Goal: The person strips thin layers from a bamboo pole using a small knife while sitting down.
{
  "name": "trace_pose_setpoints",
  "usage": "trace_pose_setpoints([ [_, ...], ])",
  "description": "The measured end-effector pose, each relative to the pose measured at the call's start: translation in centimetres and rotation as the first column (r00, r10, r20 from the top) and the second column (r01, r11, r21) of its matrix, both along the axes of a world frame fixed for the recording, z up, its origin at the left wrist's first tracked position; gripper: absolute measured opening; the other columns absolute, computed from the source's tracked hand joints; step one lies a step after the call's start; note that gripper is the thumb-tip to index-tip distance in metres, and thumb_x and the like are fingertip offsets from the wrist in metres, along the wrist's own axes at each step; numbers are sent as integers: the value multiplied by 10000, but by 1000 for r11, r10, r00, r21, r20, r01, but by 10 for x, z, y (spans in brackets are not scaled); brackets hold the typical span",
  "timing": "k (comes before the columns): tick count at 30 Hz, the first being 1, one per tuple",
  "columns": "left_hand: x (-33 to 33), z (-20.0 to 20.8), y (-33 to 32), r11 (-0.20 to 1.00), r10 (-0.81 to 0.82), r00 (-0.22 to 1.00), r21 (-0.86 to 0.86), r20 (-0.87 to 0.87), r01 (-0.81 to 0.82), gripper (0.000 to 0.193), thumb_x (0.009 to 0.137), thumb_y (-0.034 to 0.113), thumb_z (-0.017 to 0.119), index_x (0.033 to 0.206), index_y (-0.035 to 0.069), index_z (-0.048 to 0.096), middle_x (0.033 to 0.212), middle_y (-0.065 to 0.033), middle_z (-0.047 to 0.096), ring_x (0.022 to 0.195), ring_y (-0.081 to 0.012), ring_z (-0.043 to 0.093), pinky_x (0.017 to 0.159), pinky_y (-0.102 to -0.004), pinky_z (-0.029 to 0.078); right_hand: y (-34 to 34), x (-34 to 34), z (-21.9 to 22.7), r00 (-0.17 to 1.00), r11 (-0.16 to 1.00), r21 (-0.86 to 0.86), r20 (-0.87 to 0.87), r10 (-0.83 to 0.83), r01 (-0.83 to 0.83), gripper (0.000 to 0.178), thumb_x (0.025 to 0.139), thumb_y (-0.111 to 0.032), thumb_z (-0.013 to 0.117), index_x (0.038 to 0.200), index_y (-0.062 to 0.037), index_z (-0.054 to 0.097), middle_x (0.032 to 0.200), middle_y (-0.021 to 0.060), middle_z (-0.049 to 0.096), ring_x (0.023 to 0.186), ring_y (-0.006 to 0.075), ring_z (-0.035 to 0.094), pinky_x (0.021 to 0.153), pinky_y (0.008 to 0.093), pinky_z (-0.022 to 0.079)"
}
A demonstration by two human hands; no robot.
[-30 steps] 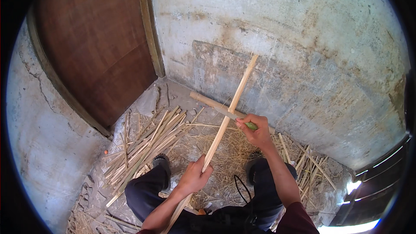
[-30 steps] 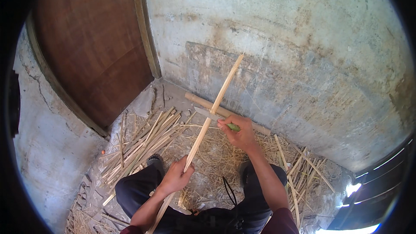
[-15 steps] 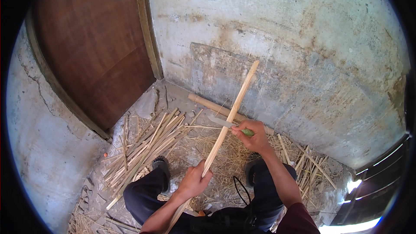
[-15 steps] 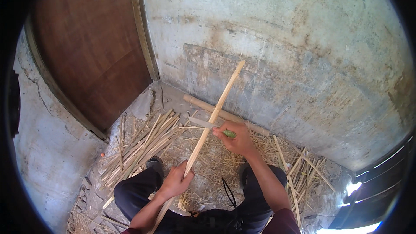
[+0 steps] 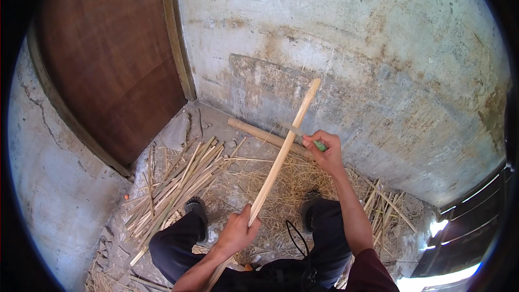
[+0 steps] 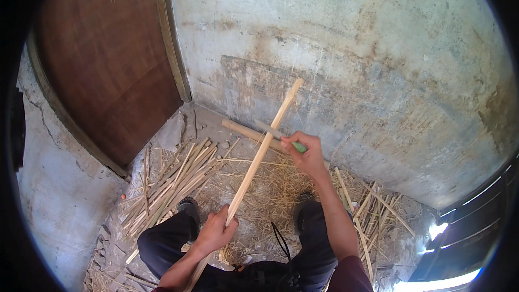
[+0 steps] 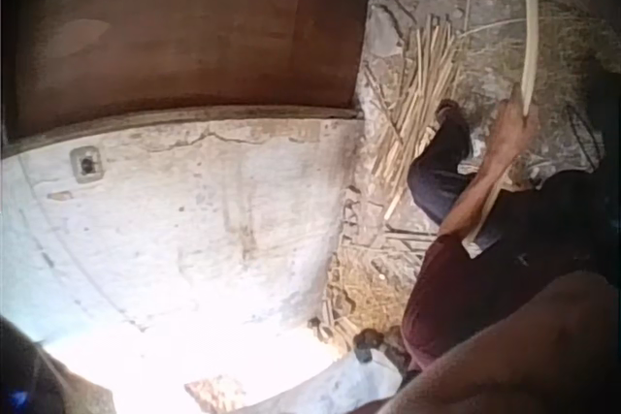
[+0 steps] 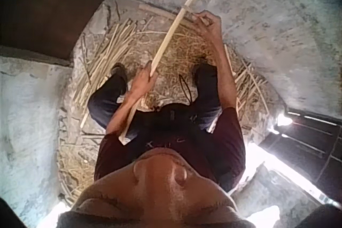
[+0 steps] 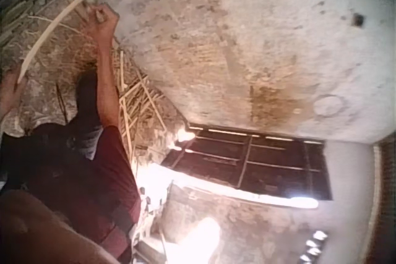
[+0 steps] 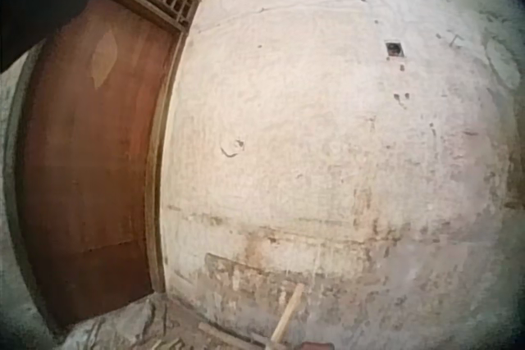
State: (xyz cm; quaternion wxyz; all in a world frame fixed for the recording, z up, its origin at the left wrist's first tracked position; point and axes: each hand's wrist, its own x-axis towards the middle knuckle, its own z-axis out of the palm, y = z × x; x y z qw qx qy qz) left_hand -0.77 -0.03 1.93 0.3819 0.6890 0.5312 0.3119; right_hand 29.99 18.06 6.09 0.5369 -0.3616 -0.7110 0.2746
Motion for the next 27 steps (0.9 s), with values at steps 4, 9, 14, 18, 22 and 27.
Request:
trace_pose_setpoints([
  [4,4,3,-6,1000,1,998,14,-70,0,261,995,140,663,1112,-75,571,654,-288,629,622,-505,677,589,-561,522,18,13,2,993,993,24,-46,-111,112,38,998,0,781,981,30,764,952,89,809,934,91,724,857,269,540],
  [9,5,-3,-12,999,-39,996,7,-77,39,295,985,135,675,1132,-95,564,649,-283,630,623,-513,680,587,-564,523,35,34,3,977,981,42,-106,-183,189,34,1014,-2,765,993,24,756,988,74,800,962,88,703,899,269,526],
  [14,5,-15,-12,999,-46,997,20,-69,47,287,974,129,688,1107,-87,553,642,-272,634,621,-499,692,576,-556,526,40,41,-5,973,985,10,-159,-169,173,45,1025,-18,759,1012,24,748,998,69,791,979,81,686,898,275,523],
  [18,2,-12,-6,999,-23,995,41,-93,27,290,987,154,712,1094,-65,554,631,-263,635,609,-474,701,569,-539,534,23,22,-11,994,996,-19,-61,-91,90,47,1026,-26,758,1029,20,748,1004,83,803,969,82,694,868,285,531],
  [22,-4,-6,-1,996,0,998,88,-58,5,318,1005,196,746,1107,-47,569,632,-259,641,590,-454,702,539,-512,527,-6,-12,-9,996,995,-103,91,20,-11,87,1023,-66,779,1019,14,748,999,83,786,941,107,716,830,292,547],
  [27,-14,2,7,998,20,999,66,-28,-18,366,1022,264,766,1143,-27,579,622,-221,640,545,-389,704,511,-474,519,-40,-46,-8,959,990,-60,247,139,-128,97,990,-69,775,1060,-11,743,1011,135,819,940,227,800,807,355,586],
])
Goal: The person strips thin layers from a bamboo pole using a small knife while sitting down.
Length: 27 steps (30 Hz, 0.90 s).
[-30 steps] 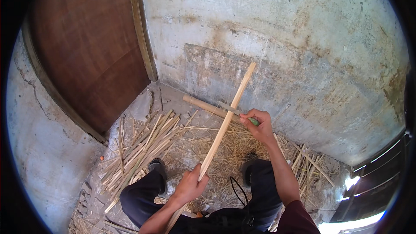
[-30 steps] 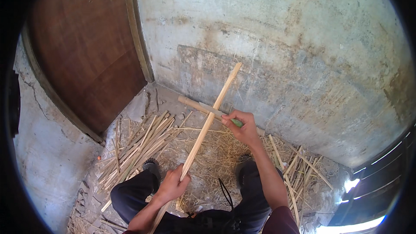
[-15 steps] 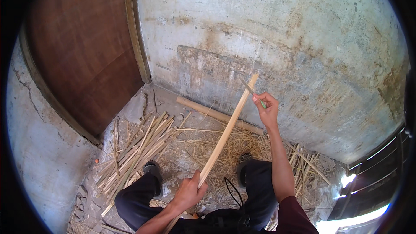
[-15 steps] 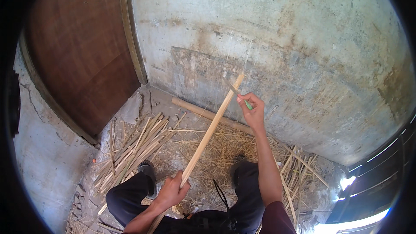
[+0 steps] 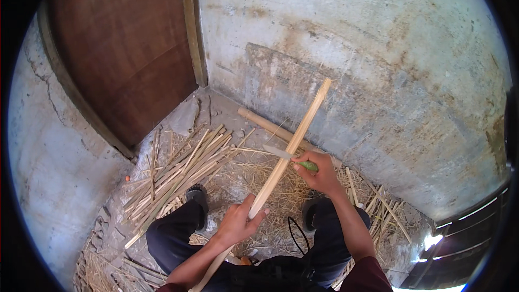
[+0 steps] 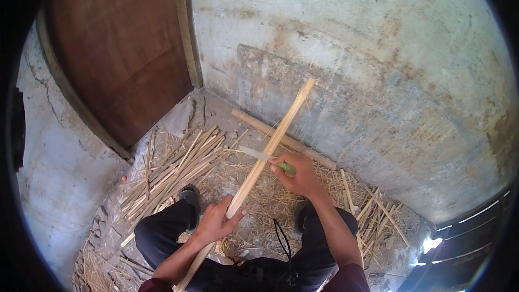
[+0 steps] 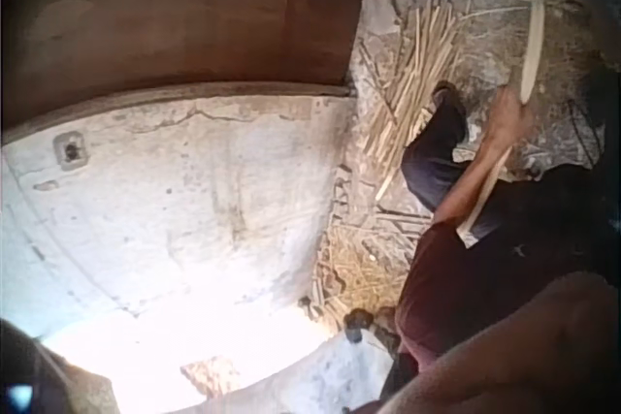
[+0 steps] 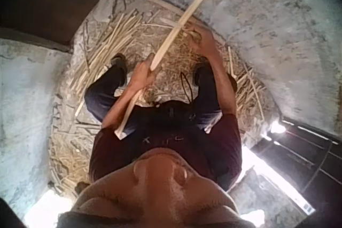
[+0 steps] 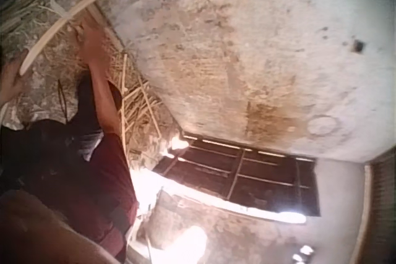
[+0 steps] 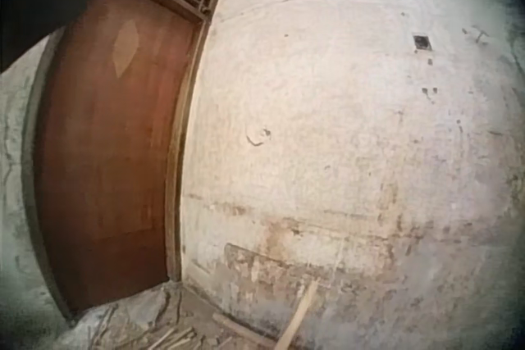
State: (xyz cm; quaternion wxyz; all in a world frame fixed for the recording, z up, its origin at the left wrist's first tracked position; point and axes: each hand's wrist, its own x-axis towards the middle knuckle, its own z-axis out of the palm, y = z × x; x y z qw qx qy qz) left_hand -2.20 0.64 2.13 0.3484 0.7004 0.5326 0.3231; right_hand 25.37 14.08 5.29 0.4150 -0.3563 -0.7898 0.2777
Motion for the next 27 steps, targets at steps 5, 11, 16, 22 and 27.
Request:
trace_pose_setpoints([
  [5,-8,14,7,946,8,974,-318,226,66,363,1072,307,723,1191,4,563,649,-136,654,546,-252,706,523,-424,518,-13,-10,-3,996,998,65,83,-11,6,95,989,-83,770,1050,-28,721,1006,142,793,910,316,792,772,386,589],
  [11,-10,10,16,973,42,959,-229,280,25,288,1159,325,564,1237,48,561,729,-55,602,572,-129,584,567,-326,484,-16,-18,-10,997,997,71,75,-4,-1,113,987,-115,790,1050,-42,731,987,120,787,861,299,783,712,380,578],
  [16,-11,14,17,931,114,948,-366,298,4,345,1196,342,438,1230,30,581,720,-123,608,656,-244,646,681,-396,511,-25,-28,-8,988,990,140,154,6,-27,100,980,-150,807,1048,-86,771,946,69,775,722,236,734,606,351,531],
  [22,-5,2,14,991,94,976,-113,198,-73,403,1209,318,405,1124,10,651,673,-106,604,565,-219,634,604,-379,512,-27,-32,-12,988,990,143,153,-1,-21,66,976,-149,810,1025,-106,800,875,52,751,642,209,682,553,349,489],
  [27,-1,-1,12,992,111,983,-78,145,-100,357,1201,275,427,1083,4,626,676,-141,641,612,-290,700,626,-413,542,-18,-29,-14,999,988,153,38,-6,0,56,970,-136,815,1015,-104,804,844,56,746,663,219,699,563,359,505],
])
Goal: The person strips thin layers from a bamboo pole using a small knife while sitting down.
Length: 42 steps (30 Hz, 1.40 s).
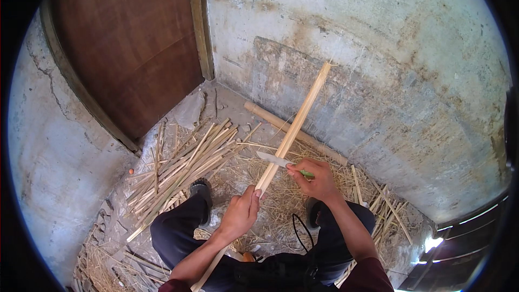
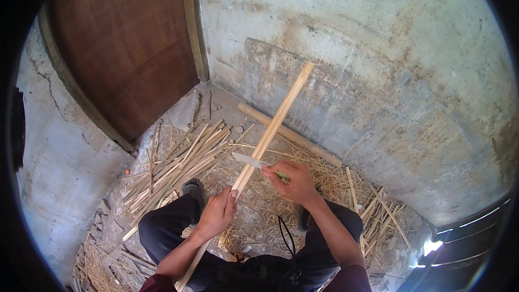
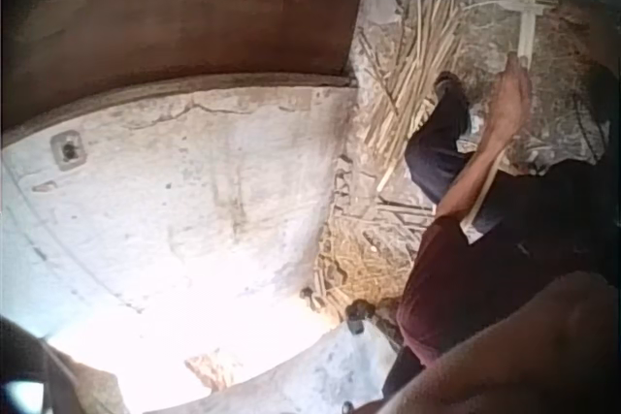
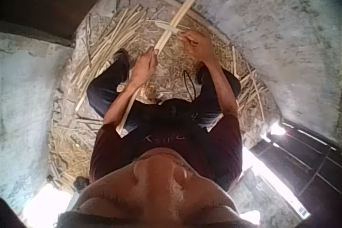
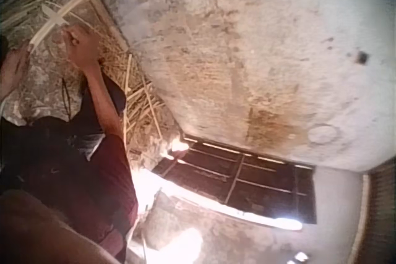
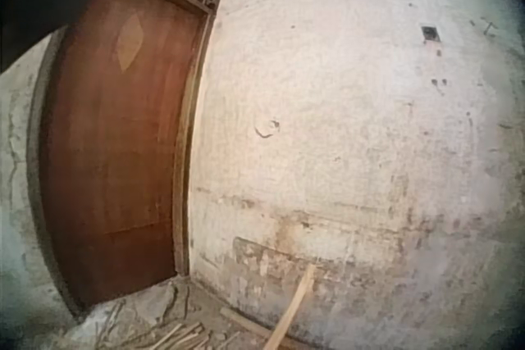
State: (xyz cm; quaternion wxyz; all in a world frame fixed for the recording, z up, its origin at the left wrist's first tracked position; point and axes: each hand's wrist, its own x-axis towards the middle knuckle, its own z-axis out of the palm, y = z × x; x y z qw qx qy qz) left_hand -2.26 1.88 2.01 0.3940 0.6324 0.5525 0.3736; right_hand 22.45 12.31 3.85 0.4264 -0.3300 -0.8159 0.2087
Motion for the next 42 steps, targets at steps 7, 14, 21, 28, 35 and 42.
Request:
trace_pose_setpoints([
  [7,0,3,-3,999,5,999,42,-32,-4,345,1198,260,434,1052,-5,599,669,-145,632,607,-323,695,623,-435,543,2,3,4,1000,1000,-9,16,4,-4,54,960,-84,814,1009,-64,800,864,93,762,713,232,730,614,349,537],
  [14,-1,11,-4,999,-38,998,22,-59,39,205,1160,159,494,1118,-30,561,878,-259,761,775,-507,733,679,-538,581,0,6,12,999,999,46,37,-31,29,53,956,-95,817,1005,-109,835,836,54,747,659,202,702,556,340,504],
  [21,0,16,-6,999,-46,996,10,-77,47,217,1165,166,491,1099,-30,556,842,-253,750,744,-501,727,662,-535,574,2,9,11,1000,993,116,13,-18,16,65,936,-82,828,990,-119,838,842,44,745,641,195,693,539,333,492],
  [28,7,7,-17,995,-87,992,30,-95,90,222,1158,179,500,1083,-20,564,789,-268,708,732,-515,705,646,-566,539,48,70,30,883,895,17,-168,-438,447,47,1015,-74,757,1022,-71,803,836,87,767,704,182,707,664,323,548],
  [35,12,-6,-14,994,-105,989,6,-99,107,228,1158,193,501,1087,-6,586,794,-260,711,741,-514,702,660,-561,538,20,57,22,957,956,-36,18,-290,291,18,990,-15,765,1001,-18,780,944,95,817,816,145,774,689,310,554],
  [42,6,-5,-6,999,-53,997,-8,-59,53,291,1176,228,472,1065,-6,606,759,-200,691,682,-423,701,657,-497,547,-1,22,15,998,996,-84,58,8,-3,87,961,-106,820,1035,-62,810,934,100,797,799,251,774,676,358,571],
])
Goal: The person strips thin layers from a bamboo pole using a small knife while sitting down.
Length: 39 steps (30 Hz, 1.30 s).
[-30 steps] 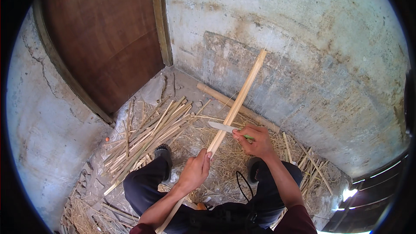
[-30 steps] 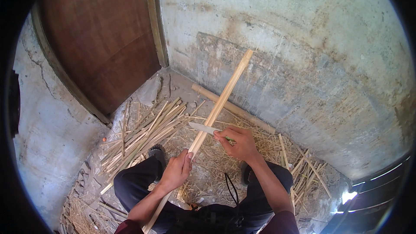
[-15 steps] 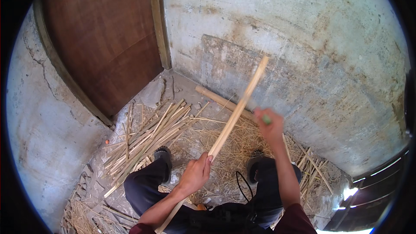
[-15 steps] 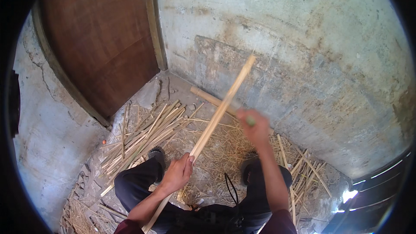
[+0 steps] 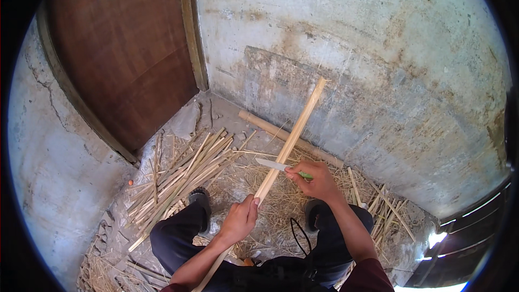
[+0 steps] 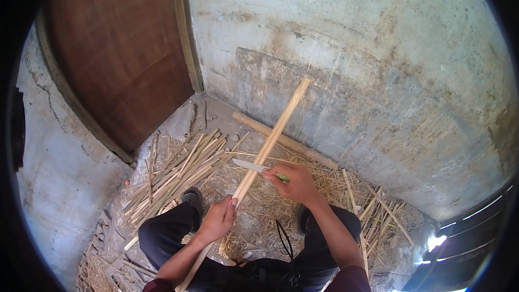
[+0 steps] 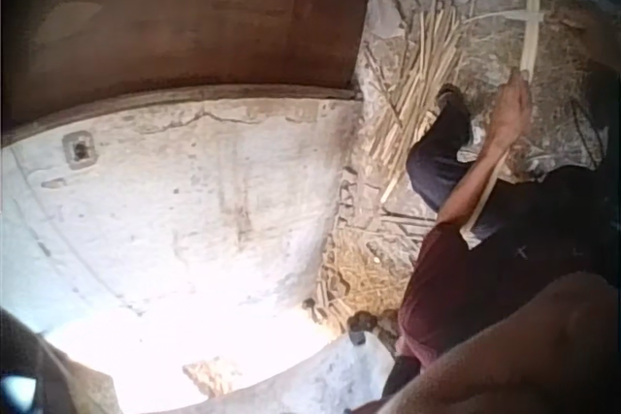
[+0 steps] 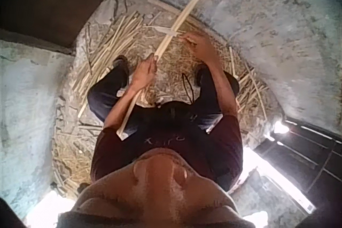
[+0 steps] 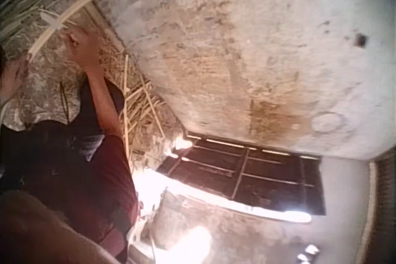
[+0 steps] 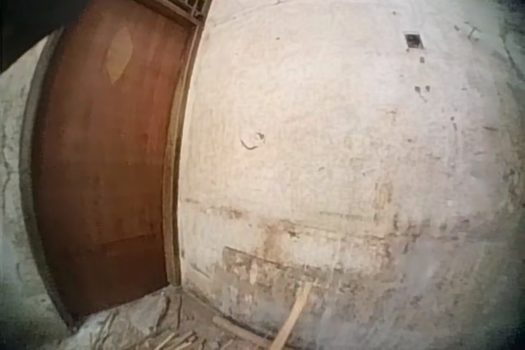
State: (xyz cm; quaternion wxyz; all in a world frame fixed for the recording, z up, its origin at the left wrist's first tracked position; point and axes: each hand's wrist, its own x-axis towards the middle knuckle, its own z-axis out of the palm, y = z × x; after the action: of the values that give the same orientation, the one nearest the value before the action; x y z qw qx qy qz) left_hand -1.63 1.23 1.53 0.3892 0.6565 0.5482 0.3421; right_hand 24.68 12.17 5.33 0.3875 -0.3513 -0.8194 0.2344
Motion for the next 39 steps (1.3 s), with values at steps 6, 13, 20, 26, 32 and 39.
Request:
trace_pose_setpoints([
  [6,4,6,0,1000,7,1000,26,-11,-7,344,1190,254,451,1033,-11,604,689,-158,647,616,-350,688,638,-457,541,5,3,-4,999,997,77,31,-27,24,71,952,-99,822,1021,-80,820,884,78,778,735,238,743,628,357,547],
  [13,1,5,0,1000,-17,1000,20,-1,18,257,1169,203,479,1084,-20,573,767,-264,703,708,-524,697,635,-575,534,8,3,-3,998,980,197,51,-44,34,67,952,-111,818,1011,-134,840,842,32,762,619,194,691,522,338,497],
  [20,1,9,0,1000,-20,1000,10,-7,20,254,1170,203,477,1085,-19,569,755,-267,695,693,-523,691,623,-573,529,10,3,1,999,982,184,16,-37,33,80,948,-110,821,1022,-128,845,832,24,760,613,191,688,515,346,488],
  [26,2,10,0,999,-28,999,24,-22,29,249,1171,202,473,1093,-16,563,770,-259,708,696,-512,701,629,-567,539,3,5,9,990,978,201,115,-81,57,68,924,-96,860,960,-57,818,779,100,717,623,225,676,544,366,476],
  [32,3,-1,2,1000,0,1000,18,-15,0,246,1166,198,480,1084,-16,568,774,-275,704,709,-526,695,641,-575,542,-6,-6,-8,997,992,123,63,-47,39,28,965,-141,806,982,-126,822,831,33,745,647,220,700,556,367,521],
  [39,5,0,1,999,-3,998,45,-66,6,244,1157,192,500,1077,-25,577,755,-286,691,720,-542,684,644,-588,539,4,5,-11,998,997,47,39,-58,57,82,985,-197,811,993,-116,820,846,73,761,681,226,725,596,359,544],
])
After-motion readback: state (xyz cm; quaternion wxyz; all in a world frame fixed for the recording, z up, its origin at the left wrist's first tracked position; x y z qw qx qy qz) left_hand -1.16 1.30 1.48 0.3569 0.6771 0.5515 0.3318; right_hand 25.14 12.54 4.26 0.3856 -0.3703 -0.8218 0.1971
